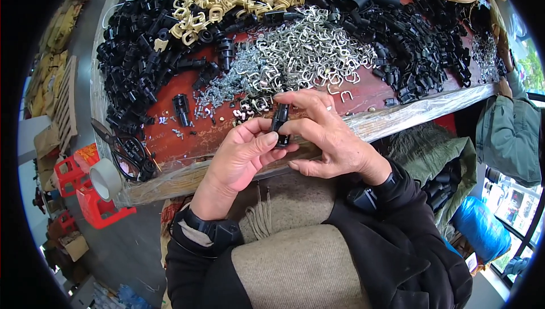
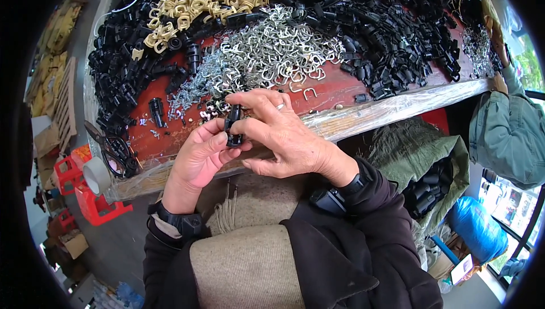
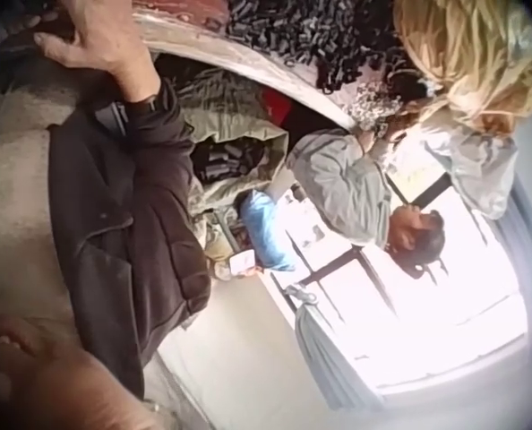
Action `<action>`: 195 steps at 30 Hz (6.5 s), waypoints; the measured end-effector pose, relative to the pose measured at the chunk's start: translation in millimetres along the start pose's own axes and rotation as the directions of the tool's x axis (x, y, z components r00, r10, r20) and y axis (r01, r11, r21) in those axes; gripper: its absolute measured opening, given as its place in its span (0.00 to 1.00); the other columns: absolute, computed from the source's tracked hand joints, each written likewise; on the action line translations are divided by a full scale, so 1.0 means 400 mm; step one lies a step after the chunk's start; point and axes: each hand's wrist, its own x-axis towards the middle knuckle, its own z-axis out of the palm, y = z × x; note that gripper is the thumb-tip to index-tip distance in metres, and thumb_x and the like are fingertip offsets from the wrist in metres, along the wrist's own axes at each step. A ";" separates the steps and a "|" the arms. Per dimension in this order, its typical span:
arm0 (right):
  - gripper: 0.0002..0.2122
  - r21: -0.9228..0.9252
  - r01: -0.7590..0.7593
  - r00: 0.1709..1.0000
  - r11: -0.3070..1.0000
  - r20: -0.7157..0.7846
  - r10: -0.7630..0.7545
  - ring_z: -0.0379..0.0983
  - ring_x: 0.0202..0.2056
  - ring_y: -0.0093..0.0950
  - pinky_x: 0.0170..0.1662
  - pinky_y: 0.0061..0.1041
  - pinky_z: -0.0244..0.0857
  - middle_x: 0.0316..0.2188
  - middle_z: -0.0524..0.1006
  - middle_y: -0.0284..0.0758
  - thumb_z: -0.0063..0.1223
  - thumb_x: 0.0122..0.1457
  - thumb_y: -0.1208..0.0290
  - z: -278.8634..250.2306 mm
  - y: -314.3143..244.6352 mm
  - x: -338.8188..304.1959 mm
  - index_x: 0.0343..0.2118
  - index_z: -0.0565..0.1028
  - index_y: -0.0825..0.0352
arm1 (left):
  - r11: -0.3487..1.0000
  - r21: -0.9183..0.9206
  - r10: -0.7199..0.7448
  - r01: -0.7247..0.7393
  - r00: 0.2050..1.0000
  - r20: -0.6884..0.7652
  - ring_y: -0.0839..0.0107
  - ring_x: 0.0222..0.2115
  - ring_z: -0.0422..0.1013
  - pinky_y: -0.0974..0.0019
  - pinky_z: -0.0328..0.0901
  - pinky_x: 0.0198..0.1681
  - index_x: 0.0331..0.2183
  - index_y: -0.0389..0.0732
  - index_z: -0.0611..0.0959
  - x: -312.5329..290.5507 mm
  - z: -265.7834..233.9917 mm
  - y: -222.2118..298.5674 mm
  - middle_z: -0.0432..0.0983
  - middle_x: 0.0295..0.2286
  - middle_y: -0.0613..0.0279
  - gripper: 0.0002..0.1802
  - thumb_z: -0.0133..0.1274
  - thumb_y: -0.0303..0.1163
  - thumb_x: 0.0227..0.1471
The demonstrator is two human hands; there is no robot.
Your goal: The person assembles components by hand by picking up a black plastic part and inserting a metal clip and a tan plastic piece into it. They then slide a larger black plastic housing over the assembly and set the finished unit down before repeating the process.
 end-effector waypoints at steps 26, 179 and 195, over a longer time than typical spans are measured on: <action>0.09 -0.555 -0.438 0.897 0.707 -0.315 0.309 0.65 0.25 0.35 0.26 0.30 0.59 0.27 0.67 0.37 0.51 0.43 0.71 -0.083 0.088 -0.075 0.28 0.68 0.66 | 0.999 0.019 0.038 -0.039 0.998 0.048 0.64 0.30 0.70 0.69 0.67 0.31 0.39 0.34 0.69 0.002 -0.005 0.004 0.70 0.32 0.50 0.16 0.46 0.30 0.47; 0.06 0.243 -0.060 0.934 0.968 -0.328 0.140 0.66 0.31 0.39 0.33 0.31 0.60 0.26 0.68 0.41 0.42 0.48 0.74 0.082 -0.008 0.018 0.29 0.67 0.69 | 0.934 -0.139 0.349 -0.330 0.925 0.148 0.67 0.41 0.63 0.63 0.56 0.48 0.43 0.36 0.66 -0.002 -0.043 -0.047 0.68 0.37 0.57 0.19 0.41 0.35 0.49; 0.07 0.174 -0.063 0.947 0.983 -0.301 0.114 0.63 0.28 0.38 0.30 0.31 0.58 0.24 0.64 0.40 0.46 0.43 0.73 0.057 0.003 -0.004 0.25 0.65 0.69 | 0.937 0.019 0.347 -0.348 0.937 0.033 0.67 0.39 0.63 0.61 0.58 0.45 0.40 0.37 0.67 0.004 -0.020 -0.043 0.66 0.38 0.59 0.19 0.48 0.30 0.44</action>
